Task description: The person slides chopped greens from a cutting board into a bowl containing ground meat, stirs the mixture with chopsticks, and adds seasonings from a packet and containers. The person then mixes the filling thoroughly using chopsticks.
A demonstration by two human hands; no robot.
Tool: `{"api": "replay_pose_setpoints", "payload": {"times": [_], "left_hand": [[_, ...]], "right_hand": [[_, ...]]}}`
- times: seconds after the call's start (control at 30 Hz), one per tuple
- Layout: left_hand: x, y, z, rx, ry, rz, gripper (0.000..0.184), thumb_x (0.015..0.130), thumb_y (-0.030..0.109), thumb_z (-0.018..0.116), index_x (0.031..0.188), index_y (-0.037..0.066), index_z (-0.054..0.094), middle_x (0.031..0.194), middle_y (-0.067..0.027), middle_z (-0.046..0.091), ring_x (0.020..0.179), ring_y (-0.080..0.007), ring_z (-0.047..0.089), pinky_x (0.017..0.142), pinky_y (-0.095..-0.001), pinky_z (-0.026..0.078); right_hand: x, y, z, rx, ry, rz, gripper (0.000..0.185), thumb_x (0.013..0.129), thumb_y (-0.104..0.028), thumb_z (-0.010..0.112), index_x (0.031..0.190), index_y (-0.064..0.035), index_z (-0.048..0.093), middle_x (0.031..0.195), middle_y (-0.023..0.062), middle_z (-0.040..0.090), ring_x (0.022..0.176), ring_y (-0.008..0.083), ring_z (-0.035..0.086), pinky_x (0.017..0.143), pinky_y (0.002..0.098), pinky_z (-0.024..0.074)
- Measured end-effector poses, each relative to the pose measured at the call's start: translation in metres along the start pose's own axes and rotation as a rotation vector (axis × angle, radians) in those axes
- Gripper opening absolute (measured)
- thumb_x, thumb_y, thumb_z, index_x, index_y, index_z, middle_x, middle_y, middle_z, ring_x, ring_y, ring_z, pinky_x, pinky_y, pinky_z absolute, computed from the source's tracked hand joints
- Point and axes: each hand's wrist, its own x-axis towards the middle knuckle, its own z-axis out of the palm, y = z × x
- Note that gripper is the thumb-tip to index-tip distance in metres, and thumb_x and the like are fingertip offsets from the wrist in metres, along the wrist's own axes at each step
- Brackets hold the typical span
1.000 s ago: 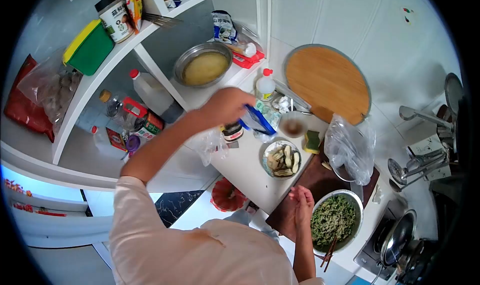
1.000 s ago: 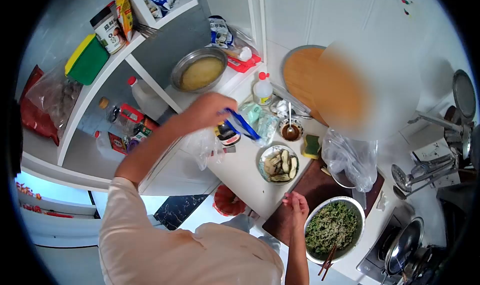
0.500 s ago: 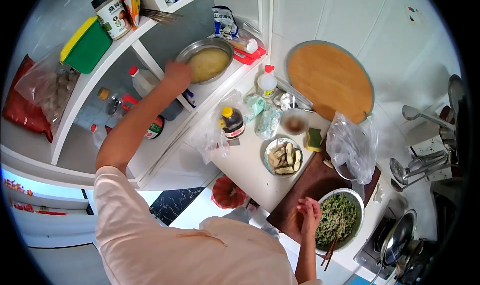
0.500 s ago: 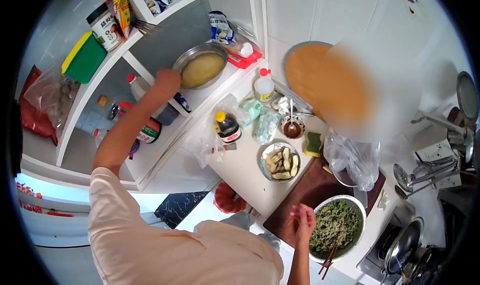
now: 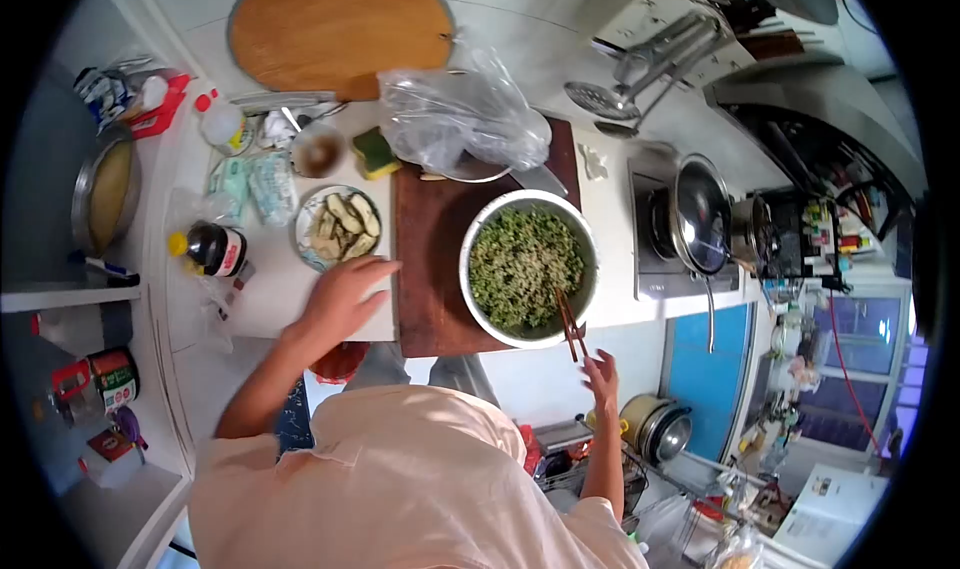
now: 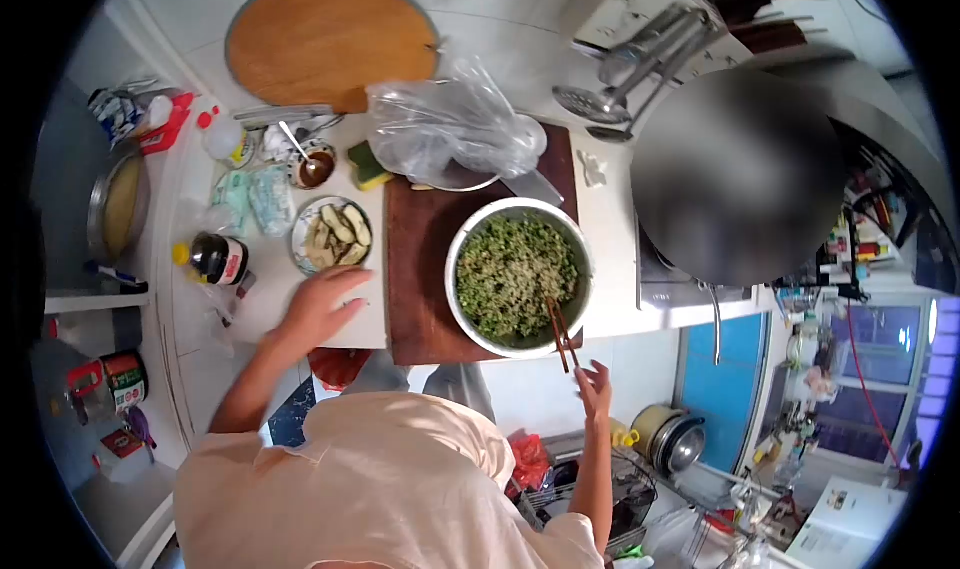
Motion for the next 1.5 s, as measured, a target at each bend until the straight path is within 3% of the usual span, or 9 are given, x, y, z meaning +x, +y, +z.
{"api": "replay_pose_setpoints", "payload": {"times": [0.1, 0.17, 0.3, 0.5, 0.7, 0.87, 1.23, 1.33, 1.5], "left_hand": [[0.054, -0.017, 0.091, -0.098, 0.113, 0.004, 0.046, 0.081, 0.012, 0.066, 0.125, 0.006, 0.055, 0.121, -0.0173, 0.060, 0.107, -0.0343, 0.058, 0.092, -0.0388, 0.047], [0.085, -0.044, 0.150, -0.405, 0.161, -0.182, 0.049, 0.081, 0.016, 0.071, 0.126, 0.006, 0.054, 0.109, -0.0107, 0.065, 0.092, -0.0214, 0.064, 0.083, -0.0334, 0.050], [0.139, -0.065, 0.207, -0.521, 0.319, -0.385, 0.031, 0.088, 0.025, 0.063, 0.110, 0.003, 0.060, 0.091, -0.0128, 0.066, 0.076, -0.0226, 0.063, 0.071, -0.0339, 0.049], [0.164, -0.083, 0.230, -0.388, 0.408, -0.404, 0.026, 0.088, 0.024, 0.062, 0.081, 0.000, 0.056, 0.064, -0.0128, 0.057, 0.058, -0.0274, 0.053, 0.058, -0.0373, 0.043], [0.154, -0.056, 0.221, -0.290, 0.420, -0.266, 0.030, 0.076, 0.024, 0.073, 0.083, 0.000, 0.055, 0.067, -0.0135, 0.058, 0.058, -0.0280, 0.052, 0.057, -0.0365, 0.043], [0.153, -0.060, 0.224, -0.231, 0.406, -0.417, 0.045, 0.083, 0.040, 0.067, 0.073, -0.001, 0.051, 0.063, -0.0188, 0.050, 0.055, -0.0328, 0.049, 0.054, -0.0426, 0.037], [0.155, -0.056, 0.231, -0.219, 0.479, -0.368, 0.044, 0.088, 0.033, 0.063, 0.070, -0.003, 0.046, 0.064, -0.0214, 0.046, 0.056, -0.0361, 0.045, 0.055, -0.0432, 0.036], [0.154, -0.060, 0.232, -0.229, 0.466, -0.361, 0.044, 0.088, 0.034, 0.063, 0.070, -0.003, 0.046, 0.064, -0.0210, 0.046, 0.056, -0.0355, 0.045, 0.055, -0.0429, 0.036], [0.152, -0.058, 0.232, -0.249, 0.491, -0.361, 0.046, 0.088, 0.036, 0.062, 0.070, -0.003, 0.046, 0.064, -0.0209, 0.047, 0.056, -0.0354, 0.046, 0.055, -0.0426, 0.037]], "right_hand": [[-0.019, -0.023, 0.028, 0.559, -0.228, 0.187, 0.049, 0.091, -0.019, 0.062, 0.133, -0.0104, 0.039, 0.107, 0.0161, 0.064, 0.088, 0.0262, 0.066, 0.075, 0.0384, 0.0562], [-0.019, -0.024, 0.035, 0.722, -0.302, 0.094, 0.041, 0.093, -0.016, 0.059, 0.130, -0.0099, 0.043, 0.108, 0.0159, 0.064, 0.088, 0.0239, 0.066, 0.075, 0.0367, 0.0568], [-0.013, -0.076, 0.052, 0.748, -0.078, -0.149, 0.033, 0.094, -0.015, 0.058, 0.124, -0.0064, 0.049, 0.089, 0.0070, 0.062, 0.072, 0.0116, 0.060, 0.067, 0.0293, 0.0548], [0.050, -0.127, 0.066, 0.018, 0.045, -0.518, 0.018, 0.094, -0.013, 0.058, 0.096, 0.0019, 0.067, 0.077, 0.0012, 0.054, 0.066, 0.0070, 0.043, 0.060, 0.0212, 0.0364], [0.028, -0.182, 0.029, -0.211, -0.143, -0.836, 0.013, 0.090, 0.001, 0.055, 0.098, 0.0036, 0.065, 0.085, 0.0079, 0.058, 0.073, 0.0149, 0.055, 0.066, 0.0237, 0.0444], [0.067, -0.169, 0.010, -0.233, -0.210, -0.880, 0.022, 0.085, 0.010, 0.055, 0.105, 0.0044, 0.062, 0.097, 0.0143, 0.064, 0.082, 0.0190, 0.063, 0.071, 0.0246, 0.0490], [0.089, -0.165, 0.070, -0.080, -0.775, -0.857, 0.018, 0.091, 0.002, 0.055, 0.105, 0.0050, 0.064, 0.100, 0.0148, 0.067, 0.088, 0.0200, 0.066, 0.080, 0.0296, 0.0551], [0.143, -0.176, 0.083, 0.188, -0.790, -0.720, 0.021, 0.096, -0.005, 0.050, 0.109, 0.0035, 0.064, 0.107, 0.0141, 0.065, 0.096, 0.0211, 0.065, 0.085, 0.0333, 0.0556], [0.128, -0.164, -0.012, -0.174, -0.627, -0.634, 0.024, 0.098, -0.008, 0.047, 0.106, 0.0074, 0.064, 0.104, 0.0169, 0.066, 0.096, 0.0229, 0.065, 0.090, 0.0360, 0.0527]]}}
